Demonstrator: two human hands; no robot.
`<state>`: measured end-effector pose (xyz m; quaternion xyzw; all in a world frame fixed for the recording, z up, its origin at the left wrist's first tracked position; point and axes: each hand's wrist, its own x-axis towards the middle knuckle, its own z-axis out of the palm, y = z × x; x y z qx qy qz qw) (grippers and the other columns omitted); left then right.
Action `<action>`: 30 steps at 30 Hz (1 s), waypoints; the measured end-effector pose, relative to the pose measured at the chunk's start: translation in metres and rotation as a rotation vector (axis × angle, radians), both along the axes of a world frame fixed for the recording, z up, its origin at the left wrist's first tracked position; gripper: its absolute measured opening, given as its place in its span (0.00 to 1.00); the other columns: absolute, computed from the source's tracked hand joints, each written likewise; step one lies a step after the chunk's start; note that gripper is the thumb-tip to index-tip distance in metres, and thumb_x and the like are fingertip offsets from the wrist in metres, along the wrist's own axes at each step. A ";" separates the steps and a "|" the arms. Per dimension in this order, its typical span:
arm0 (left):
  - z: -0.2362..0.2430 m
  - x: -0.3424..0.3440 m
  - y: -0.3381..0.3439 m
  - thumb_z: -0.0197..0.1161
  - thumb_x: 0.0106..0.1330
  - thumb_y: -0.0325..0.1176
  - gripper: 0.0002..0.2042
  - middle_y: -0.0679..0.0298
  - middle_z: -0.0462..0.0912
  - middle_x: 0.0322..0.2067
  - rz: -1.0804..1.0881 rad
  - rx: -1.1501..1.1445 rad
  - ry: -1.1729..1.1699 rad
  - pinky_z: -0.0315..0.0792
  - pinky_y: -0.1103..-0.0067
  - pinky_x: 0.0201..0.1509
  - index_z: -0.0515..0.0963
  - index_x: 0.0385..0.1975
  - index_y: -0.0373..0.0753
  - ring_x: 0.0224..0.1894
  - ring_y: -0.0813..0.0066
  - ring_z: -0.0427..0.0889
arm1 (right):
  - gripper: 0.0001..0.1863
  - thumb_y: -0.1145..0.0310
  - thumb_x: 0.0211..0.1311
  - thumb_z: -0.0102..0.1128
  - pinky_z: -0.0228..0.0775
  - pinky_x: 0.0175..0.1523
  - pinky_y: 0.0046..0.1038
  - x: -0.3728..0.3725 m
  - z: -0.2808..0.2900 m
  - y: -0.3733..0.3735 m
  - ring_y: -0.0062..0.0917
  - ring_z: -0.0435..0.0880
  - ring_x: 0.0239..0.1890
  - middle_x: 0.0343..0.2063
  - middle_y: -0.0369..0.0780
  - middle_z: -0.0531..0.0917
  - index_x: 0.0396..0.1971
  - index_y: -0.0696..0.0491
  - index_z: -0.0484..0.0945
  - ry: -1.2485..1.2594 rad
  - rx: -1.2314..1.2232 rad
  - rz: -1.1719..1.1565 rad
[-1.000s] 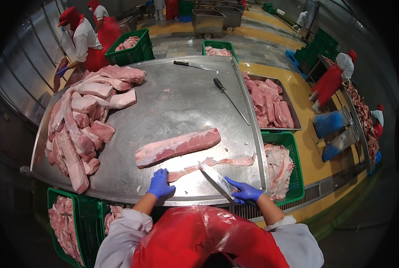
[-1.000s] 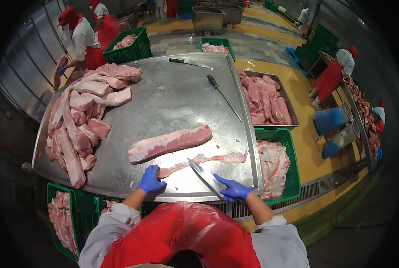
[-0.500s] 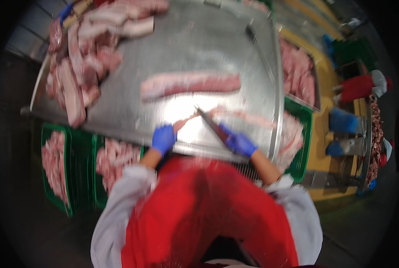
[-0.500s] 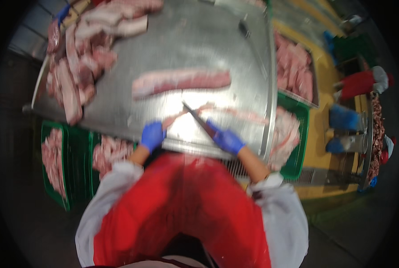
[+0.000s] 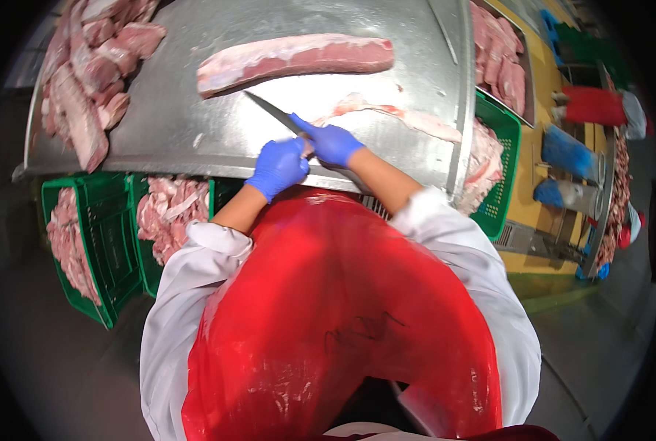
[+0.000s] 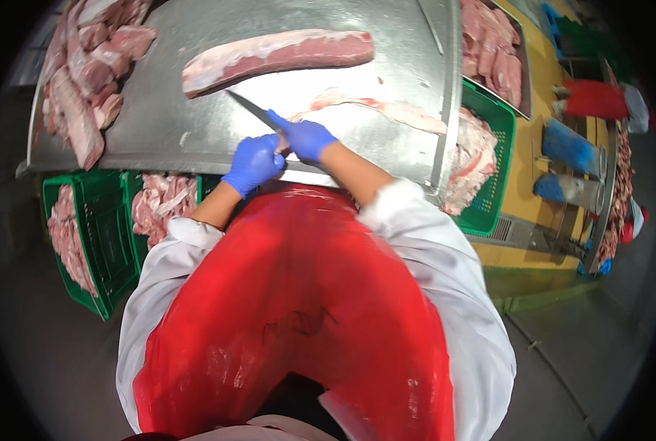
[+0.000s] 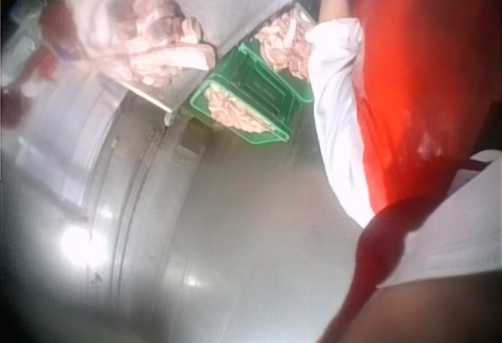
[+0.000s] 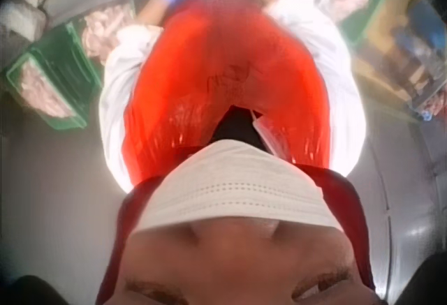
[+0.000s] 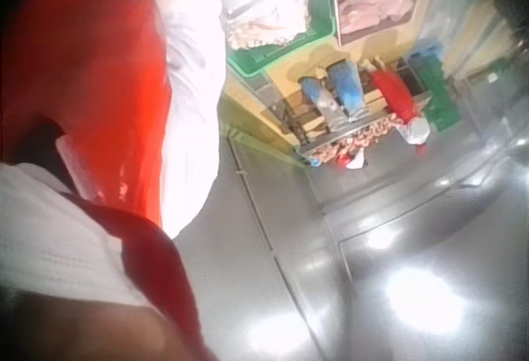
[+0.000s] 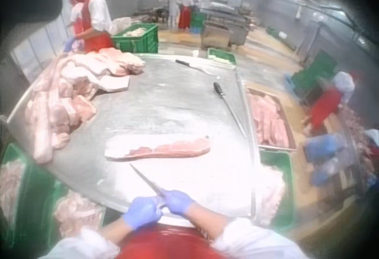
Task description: The person trims fat and connective tissue from large cuts of raw meat using a knife on a stainless steel table. Trimmed pieces are placed into green crates, and the cleaned meat is set aside on the table.
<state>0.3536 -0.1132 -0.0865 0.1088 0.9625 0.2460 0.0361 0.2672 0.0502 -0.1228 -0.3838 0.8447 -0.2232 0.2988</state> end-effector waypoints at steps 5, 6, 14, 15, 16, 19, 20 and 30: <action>-0.003 -0.042 -0.073 0.54 0.61 0.41 0.13 0.47 0.84 0.33 0.530 -0.112 -0.077 0.76 0.57 0.42 0.81 0.33 0.41 0.37 0.44 0.84 | 0.47 0.81 0.60 0.48 0.75 0.44 0.43 0.000 0.032 0.016 0.47 0.85 0.38 0.39 0.55 0.83 0.75 0.32 0.43 -0.013 0.116 0.015; -0.019 -0.038 -0.086 0.54 0.62 0.41 0.13 0.46 0.84 0.32 0.575 -0.123 0.004 0.76 0.56 0.41 0.80 0.33 0.39 0.36 0.43 0.84 | 0.46 0.80 0.60 0.47 0.75 0.44 0.44 0.002 0.037 0.023 0.46 0.85 0.37 0.39 0.56 0.83 0.75 0.32 0.43 -0.042 0.167 0.030; -0.004 -0.028 -0.087 0.62 0.54 0.32 0.08 0.48 0.73 0.29 0.253 0.100 0.353 0.69 0.57 0.40 0.72 0.28 0.36 0.34 0.44 0.74 | 0.43 0.77 0.64 0.42 0.76 0.42 0.44 0.017 0.021 0.036 0.47 0.85 0.36 0.39 0.56 0.83 0.76 0.32 0.41 -0.013 0.093 -0.049; 0.006 -0.021 -0.063 0.63 0.53 0.34 0.12 0.49 0.75 0.32 0.191 0.013 0.197 0.69 0.58 0.42 0.72 0.33 0.36 0.37 0.45 0.75 | 0.42 0.76 0.65 0.42 0.76 0.42 0.45 0.016 0.017 0.033 0.47 0.85 0.36 0.39 0.56 0.83 0.76 0.34 0.41 -0.012 0.067 -0.052; 0.002 -0.011 -0.046 0.64 0.53 0.33 0.12 0.50 0.75 0.33 0.155 -0.136 0.243 0.70 0.58 0.43 0.72 0.34 0.36 0.37 0.45 0.75 | 0.42 0.76 0.65 0.43 0.76 0.42 0.45 0.014 0.018 0.025 0.47 0.85 0.36 0.38 0.56 0.83 0.76 0.35 0.41 -0.030 0.088 -0.057; -0.037 -0.010 -0.040 0.64 0.55 0.33 0.11 0.48 0.76 0.32 0.176 -0.216 0.167 0.72 0.59 0.43 0.73 0.35 0.36 0.38 0.46 0.77 | 0.40 0.73 0.66 0.45 0.76 0.44 0.44 0.004 0.027 0.005 0.46 0.86 0.37 0.34 0.53 0.85 0.76 0.38 0.42 -0.069 0.153 -0.082; -0.048 -0.009 -0.042 0.64 0.56 0.33 0.11 0.48 0.76 0.32 0.194 -0.166 0.076 0.72 0.58 0.42 0.73 0.35 0.36 0.38 0.46 0.78 | 0.40 0.72 0.66 0.45 0.76 0.45 0.44 0.002 0.022 -0.008 0.46 0.86 0.38 0.34 0.53 0.85 0.76 0.38 0.43 -0.010 0.085 -0.080; -0.061 -0.042 -0.072 0.57 0.64 0.35 0.15 0.42 0.80 0.48 0.587 -0.131 0.021 0.75 0.58 0.49 0.76 0.46 0.34 0.47 0.43 0.81 | 0.46 0.76 0.63 0.43 0.76 0.43 0.43 0.026 0.001 0.038 0.46 0.86 0.34 0.38 0.55 0.84 0.75 0.26 0.35 0.026 0.050 -0.110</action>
